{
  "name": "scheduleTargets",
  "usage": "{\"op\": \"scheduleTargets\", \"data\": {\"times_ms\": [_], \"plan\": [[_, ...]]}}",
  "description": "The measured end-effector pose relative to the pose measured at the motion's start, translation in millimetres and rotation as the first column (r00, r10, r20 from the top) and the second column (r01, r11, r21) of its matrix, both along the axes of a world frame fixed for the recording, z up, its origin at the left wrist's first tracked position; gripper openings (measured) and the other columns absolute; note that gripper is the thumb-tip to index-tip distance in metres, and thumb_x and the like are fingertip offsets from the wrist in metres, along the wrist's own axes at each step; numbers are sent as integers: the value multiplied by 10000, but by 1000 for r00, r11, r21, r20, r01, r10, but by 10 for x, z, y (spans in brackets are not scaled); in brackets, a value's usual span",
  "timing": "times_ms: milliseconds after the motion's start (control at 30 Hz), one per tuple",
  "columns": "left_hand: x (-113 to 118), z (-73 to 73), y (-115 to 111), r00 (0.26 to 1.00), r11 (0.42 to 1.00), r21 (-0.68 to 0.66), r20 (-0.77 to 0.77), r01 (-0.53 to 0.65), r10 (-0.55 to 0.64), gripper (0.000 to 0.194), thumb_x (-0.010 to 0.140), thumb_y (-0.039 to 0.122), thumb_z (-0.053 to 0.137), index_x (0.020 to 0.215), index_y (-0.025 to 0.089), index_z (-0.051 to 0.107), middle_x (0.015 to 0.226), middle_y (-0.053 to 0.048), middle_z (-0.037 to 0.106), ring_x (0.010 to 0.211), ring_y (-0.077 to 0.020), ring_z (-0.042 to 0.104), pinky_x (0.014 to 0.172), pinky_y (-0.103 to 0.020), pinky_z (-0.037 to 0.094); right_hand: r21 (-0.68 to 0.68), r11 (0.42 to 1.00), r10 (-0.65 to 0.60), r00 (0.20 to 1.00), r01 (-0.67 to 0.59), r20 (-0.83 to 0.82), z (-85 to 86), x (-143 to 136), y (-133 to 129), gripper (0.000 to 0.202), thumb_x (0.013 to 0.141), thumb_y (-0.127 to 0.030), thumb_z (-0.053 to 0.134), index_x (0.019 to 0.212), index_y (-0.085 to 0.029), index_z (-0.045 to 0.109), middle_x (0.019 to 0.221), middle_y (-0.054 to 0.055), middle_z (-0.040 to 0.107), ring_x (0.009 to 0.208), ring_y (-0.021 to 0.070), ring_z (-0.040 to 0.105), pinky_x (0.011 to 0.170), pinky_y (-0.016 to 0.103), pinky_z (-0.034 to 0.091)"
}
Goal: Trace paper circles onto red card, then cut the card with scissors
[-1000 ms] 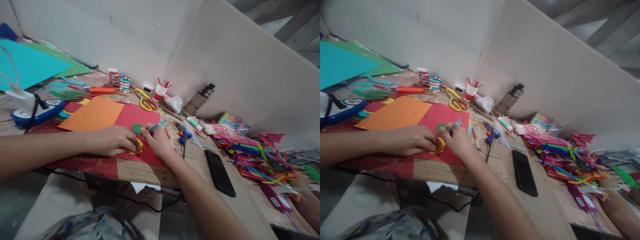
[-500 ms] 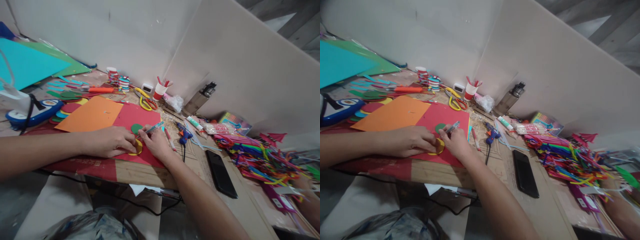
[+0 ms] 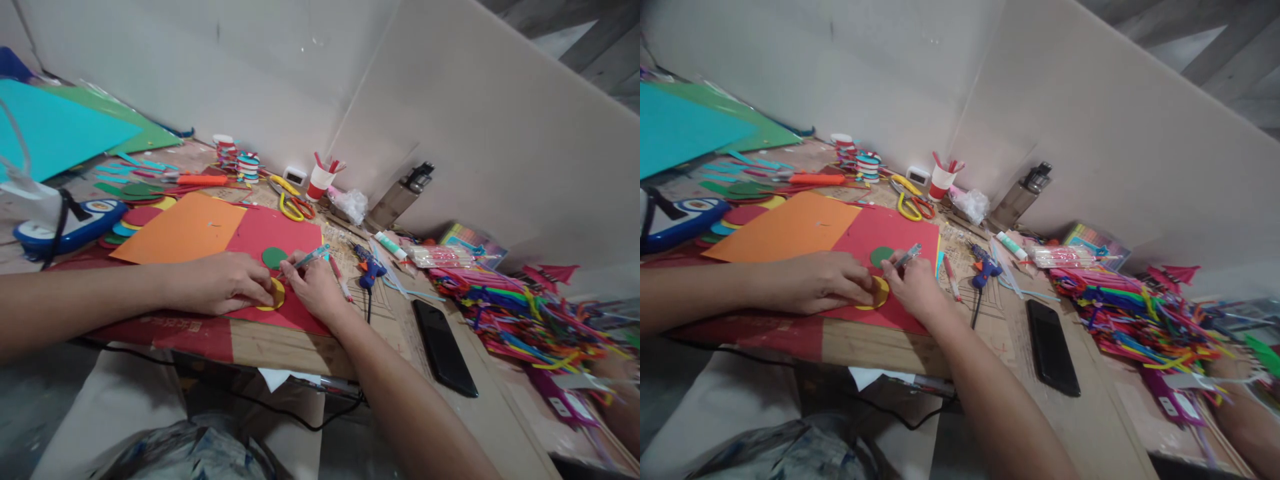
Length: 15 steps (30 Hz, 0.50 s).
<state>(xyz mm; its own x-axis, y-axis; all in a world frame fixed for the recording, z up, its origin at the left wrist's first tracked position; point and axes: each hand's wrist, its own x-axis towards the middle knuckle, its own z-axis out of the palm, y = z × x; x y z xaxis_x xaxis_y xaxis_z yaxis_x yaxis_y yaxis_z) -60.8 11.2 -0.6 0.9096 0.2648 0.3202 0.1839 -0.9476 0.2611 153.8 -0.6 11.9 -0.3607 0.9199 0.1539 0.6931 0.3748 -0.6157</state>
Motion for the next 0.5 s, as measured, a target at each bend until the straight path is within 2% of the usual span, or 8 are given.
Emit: {"op": "scheduleTargets", "data": {"times_ms": [233,500], "plan": [[-5,0,-11,1000,1000,1,0,-20,20,297,913,123,560,1101,275,730,1127,-23,729,937,-151,665,816,-230,474,63,998,4,1000,-4,3,-62,91,-37,258,946,-308,498,738,-183,589,594,-23,551,567,113,492,576,242,327],[-8,-19,-22,999,999,29,21,-29,28,294,931,140,523,1102,264,726,1150,-46,721,926,-163,668,814,-262,486,86,996,7,1000,-9,18,-34,146,-150,250,945,-280,502,735,-182,597,637,-6,607,590,111,526,591,241,344]]}}
